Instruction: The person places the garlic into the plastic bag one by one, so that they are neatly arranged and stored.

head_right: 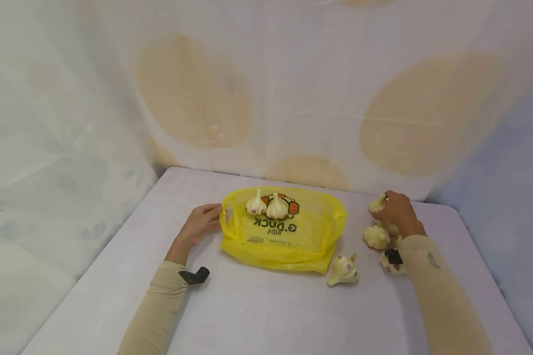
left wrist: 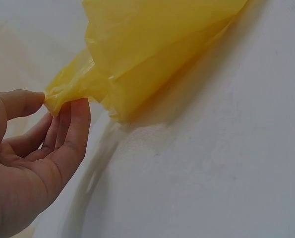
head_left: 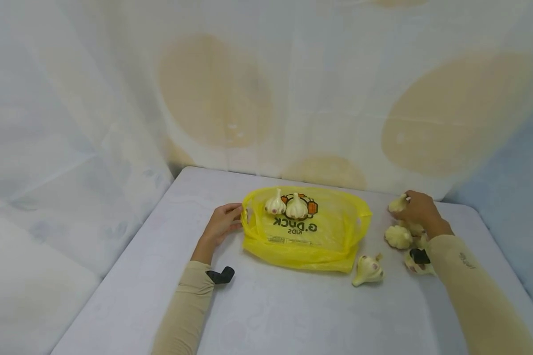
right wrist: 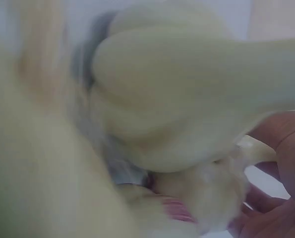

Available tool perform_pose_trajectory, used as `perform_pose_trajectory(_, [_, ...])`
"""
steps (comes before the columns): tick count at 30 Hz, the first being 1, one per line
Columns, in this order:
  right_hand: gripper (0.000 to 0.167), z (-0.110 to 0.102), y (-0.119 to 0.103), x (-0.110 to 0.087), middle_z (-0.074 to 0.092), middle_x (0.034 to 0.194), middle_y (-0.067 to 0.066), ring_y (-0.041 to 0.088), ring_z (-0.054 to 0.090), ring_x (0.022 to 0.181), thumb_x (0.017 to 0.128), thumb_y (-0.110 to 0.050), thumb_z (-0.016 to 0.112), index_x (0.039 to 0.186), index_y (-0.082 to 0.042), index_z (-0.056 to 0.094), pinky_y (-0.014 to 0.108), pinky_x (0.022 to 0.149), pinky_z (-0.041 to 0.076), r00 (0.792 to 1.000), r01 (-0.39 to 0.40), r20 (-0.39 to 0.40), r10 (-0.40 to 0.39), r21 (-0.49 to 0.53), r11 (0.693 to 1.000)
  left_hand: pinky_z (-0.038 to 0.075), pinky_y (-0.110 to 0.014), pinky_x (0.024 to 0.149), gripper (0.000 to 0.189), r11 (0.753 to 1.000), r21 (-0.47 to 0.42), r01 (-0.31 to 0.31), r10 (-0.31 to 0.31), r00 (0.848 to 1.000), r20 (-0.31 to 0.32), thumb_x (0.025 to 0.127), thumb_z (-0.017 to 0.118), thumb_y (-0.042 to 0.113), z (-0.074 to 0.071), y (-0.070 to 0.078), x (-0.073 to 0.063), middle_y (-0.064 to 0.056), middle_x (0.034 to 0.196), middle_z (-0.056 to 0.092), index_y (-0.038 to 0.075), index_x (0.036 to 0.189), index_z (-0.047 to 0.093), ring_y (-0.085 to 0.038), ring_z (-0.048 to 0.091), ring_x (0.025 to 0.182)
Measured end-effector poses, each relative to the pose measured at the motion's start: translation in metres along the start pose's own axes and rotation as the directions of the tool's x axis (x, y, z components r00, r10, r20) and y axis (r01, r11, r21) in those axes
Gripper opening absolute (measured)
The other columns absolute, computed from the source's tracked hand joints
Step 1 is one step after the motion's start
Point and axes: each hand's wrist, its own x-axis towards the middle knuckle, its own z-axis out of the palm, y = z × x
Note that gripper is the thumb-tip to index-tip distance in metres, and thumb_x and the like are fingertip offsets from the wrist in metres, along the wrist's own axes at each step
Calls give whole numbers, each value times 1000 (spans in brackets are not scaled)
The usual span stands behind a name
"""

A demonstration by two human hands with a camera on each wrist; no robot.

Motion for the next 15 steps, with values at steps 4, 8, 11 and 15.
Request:
perform_pose_trajectory(4, [80, 6, 7, 1, 48, 121, 43, 58, 45, 110, 85, -32, 73, 132, 21, 35, 65, 93, 39, 999, 10, -31, -11, -10, 1000, 56, -35, 84, 37, 1000, 4, -3, 3, 1000, 2, 99, 60, 21, 0, -1, 0, -13, 124, 59, 3, 131, 57, -25, 59, 108])
perform_pose_trajectory(8, [77, 6, 5, 0, 49, 118, 42, 57, 47, 107, 84, -30, 74, 129, 20, 38, 65, 91, 40, 997, 25, -76, -25, -1, 1000, 56, -34, 84, 38, 1000, 11, -3, 3, 1000, -3, 99, 61, 23, 0, -1, 0, -13, 124, 59, 4, 131, 57, -25, 59, 109])
perform_pose_trajectory(11, [74, 6, 4, -1, 50, 117, 42, 57, 47, 106, 84, -29, 75, 127, 20, 39, 65, 90, 41, 996, 16, -88, -15, 7, 1000, 56, -34, 84, 37, 1000, 8, 2, -2, 1000, -6, 99, 60, 23, 0, 0, -1, -13, 124, 59, 4, 130, 57, -25, 59, 109])
perform_pose_trajectory(15, [72, 6, 3, -1, 49, 117, 42, 57, 47, 106, 84, -26, 75, 125, 21, 40, 65, 89, 41, 996, 12, -91, -10, 18, 1000, 55, -36, 86, 38, 1000, 10, 6, -6, 1000, -7, 99, 60, 23, 0, 0, -2, -14, 125, 58, 4, 131, 57, -25, 59, 110])
